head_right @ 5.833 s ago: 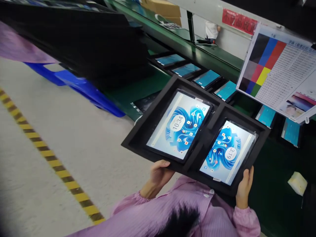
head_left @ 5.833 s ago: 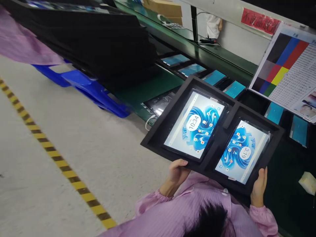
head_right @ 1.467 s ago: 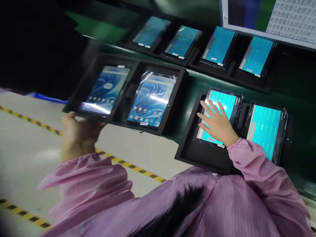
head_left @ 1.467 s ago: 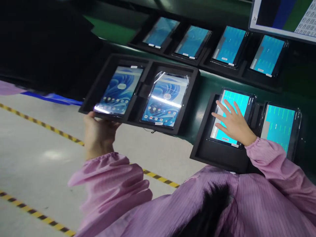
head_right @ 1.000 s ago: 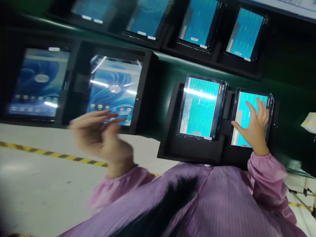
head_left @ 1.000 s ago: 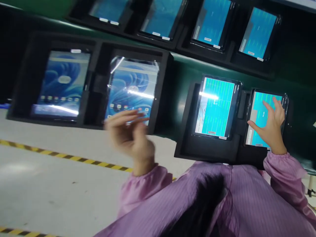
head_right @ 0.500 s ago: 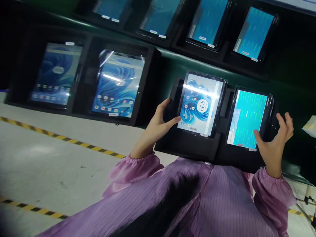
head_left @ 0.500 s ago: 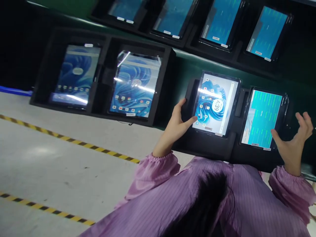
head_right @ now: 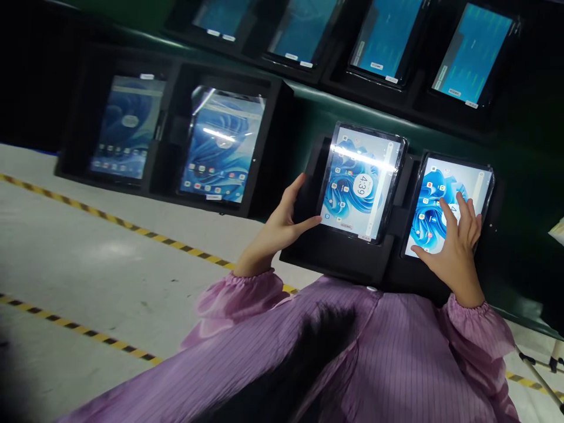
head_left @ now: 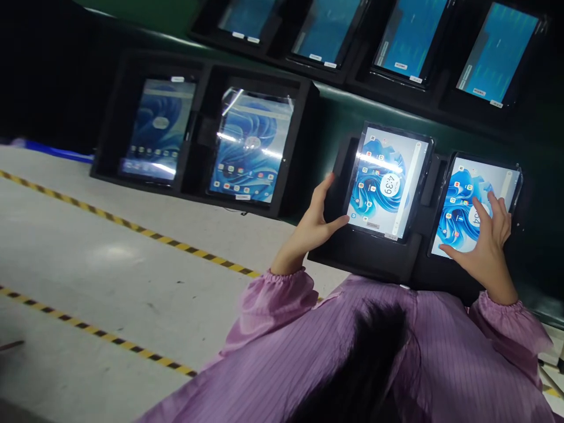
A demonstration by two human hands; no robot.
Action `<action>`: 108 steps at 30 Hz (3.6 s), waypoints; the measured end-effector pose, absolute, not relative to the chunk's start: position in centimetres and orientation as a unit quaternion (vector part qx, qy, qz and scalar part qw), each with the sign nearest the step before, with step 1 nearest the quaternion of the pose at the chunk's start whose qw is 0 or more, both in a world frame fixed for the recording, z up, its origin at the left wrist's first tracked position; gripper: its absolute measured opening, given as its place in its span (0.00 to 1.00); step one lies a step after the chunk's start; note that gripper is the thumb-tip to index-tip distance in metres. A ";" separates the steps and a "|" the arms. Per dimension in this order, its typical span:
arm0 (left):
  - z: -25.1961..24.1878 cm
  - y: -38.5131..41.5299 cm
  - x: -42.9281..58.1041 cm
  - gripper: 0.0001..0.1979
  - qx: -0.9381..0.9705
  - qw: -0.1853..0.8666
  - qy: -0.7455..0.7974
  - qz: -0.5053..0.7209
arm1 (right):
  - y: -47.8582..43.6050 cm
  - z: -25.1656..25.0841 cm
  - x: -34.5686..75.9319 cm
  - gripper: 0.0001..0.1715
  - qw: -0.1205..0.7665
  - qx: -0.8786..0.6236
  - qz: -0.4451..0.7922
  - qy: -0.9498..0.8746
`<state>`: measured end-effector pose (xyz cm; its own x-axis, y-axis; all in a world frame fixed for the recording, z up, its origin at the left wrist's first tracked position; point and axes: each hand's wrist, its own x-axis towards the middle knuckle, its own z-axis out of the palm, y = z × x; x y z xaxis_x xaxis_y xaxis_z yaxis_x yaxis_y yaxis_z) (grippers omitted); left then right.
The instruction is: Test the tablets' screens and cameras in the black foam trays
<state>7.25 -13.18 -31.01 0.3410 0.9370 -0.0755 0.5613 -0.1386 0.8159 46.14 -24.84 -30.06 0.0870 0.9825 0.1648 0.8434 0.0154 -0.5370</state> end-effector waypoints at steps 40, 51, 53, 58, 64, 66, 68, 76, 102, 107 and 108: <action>-33.3 -13.7 7.1 0.53 0.721 0.350 0.523 0.291 | -25.2 -30.9 50.3 0.44 0.431 -0.682 0.135 -0.575; -33.4 -13.8 7.3 0.56 0.721 0.331 0.532 0.294 | -24.9 -31.3 50.3 0.44 0.418 -0.685 0.142 -0.579; -33.3 -13.8 7.2 0.56 0.720 0.337 0.531 0.293 | -24.9 -31.4 50.3 0.44 0.417 -0.685 0.141 -0.580; -33.1 -13.4 6.9 0.56 0.722 0.354 0.520 0.288 | -24.8 -31.4 50.3 0.44 0.404 -0.691 0.135 -0.584; -32.9 -13.5 7.2 0.60 0.728 0.346 0.525 0.273 | -24.7 -31.3 50.1 0.45 0.393 -0.700 0.132 -0.582; -32.7 -13.6 7.3 0.61 0.725 0.351 0.528 0.269 | -24.7 -31.3 50.1 0.45 0.390 -0.704 0.132 -0.579; -32.4 -13.6 7.5 0.62 0.724 0.353 0.530 0.266 | -24.7 -31.2 50.1 0.45 0.387 -0.709 0.136 -0.574; -31.8 -13.5 7.9 0.65 0.722 0.356 0.535 0.255 | -24.6 -31.3 50.1 0.46 0.386 -0.705 0.125 -0.582; -32.2 -8.8 11.4 0.54 0.711 0.300 0.564 0.294 | -24.5 -31.1 49.9 0.46 0.387 -0.720 0.130 -0.562; -33.0 -7.6 11.5 0.52 0.714 0.300 0.561 0.294 | -24.4 -31.0 49.8 0.49 0.378 -0.720 0.123 -0.569; -33.0 -7.7 11.5 0.52 0.716 0.298 0.560 0.293 | -24.4 -30.9 49.7 0.50 0.378 -0.721 0.123 -0.567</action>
<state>11.46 -7.67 -33.05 0.2015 0.9758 0.0850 0.6269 -0.1952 0.7542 49.74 -24.40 -30.95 0.3258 0.9116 0.2508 0.7255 -0.0710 -0.6845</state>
